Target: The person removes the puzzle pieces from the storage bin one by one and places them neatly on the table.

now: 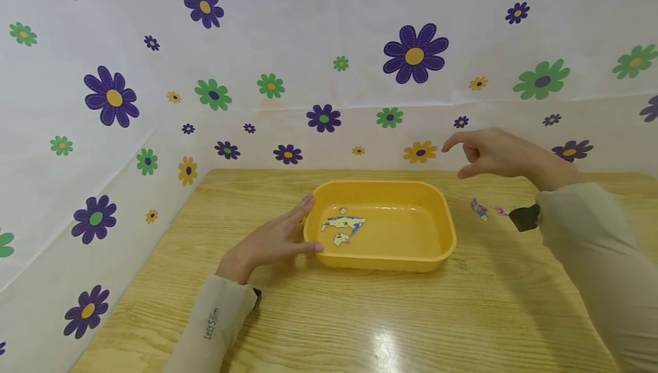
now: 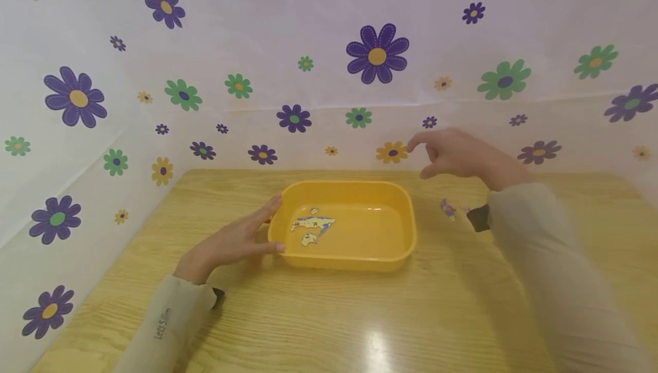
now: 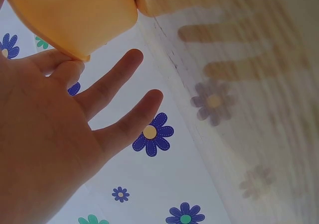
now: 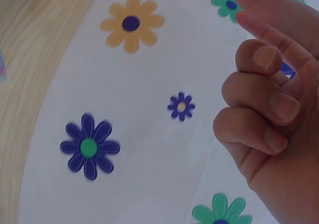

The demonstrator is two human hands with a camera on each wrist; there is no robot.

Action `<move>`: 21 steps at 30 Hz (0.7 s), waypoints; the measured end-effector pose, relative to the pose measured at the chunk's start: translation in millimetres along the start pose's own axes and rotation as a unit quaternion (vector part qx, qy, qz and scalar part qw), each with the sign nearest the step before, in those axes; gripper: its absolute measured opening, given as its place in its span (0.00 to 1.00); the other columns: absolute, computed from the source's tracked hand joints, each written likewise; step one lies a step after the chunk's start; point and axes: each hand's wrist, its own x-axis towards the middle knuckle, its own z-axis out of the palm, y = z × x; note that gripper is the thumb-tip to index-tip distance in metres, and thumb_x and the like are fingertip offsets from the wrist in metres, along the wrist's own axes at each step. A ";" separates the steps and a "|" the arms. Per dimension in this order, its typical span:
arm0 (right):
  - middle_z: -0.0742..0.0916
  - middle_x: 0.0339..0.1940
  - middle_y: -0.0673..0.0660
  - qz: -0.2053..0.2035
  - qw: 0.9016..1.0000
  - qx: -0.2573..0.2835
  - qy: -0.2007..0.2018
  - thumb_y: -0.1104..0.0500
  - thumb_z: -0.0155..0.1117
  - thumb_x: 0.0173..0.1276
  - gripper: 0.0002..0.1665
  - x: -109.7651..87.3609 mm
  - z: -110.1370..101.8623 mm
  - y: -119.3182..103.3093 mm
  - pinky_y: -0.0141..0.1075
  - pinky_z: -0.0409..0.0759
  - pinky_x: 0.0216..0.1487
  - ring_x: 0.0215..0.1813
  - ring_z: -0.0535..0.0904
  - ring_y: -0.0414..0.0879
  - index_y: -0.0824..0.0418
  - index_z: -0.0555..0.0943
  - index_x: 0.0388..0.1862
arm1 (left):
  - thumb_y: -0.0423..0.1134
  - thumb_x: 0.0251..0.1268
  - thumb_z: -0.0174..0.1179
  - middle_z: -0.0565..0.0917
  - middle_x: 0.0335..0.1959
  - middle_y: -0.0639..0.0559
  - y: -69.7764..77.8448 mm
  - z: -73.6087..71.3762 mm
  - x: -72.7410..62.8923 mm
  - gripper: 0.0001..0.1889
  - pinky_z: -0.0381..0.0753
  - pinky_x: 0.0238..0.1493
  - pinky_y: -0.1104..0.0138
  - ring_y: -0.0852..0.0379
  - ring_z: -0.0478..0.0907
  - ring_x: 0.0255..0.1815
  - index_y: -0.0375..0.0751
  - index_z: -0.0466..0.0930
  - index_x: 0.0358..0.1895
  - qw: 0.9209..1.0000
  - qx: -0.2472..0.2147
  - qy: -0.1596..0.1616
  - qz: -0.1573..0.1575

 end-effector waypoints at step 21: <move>0.71 0.21 0.50 -0.045 0.996 0.067 -0.032 0.66 0.74 0.63 0.22 43.4 31.8 -49.2 0.35 0.66 0.29 0.27 0.67 0.46 0.64 0.82 0.57 | 0.71 0.62 0.60 0.41 0.84 0.52 0.6 -0.6 -0.2 0.56 0.51 0.77 0.43 0.44 0.45 0.82 0.48 0.41 0.84 1.000 0.008 0.002 0.000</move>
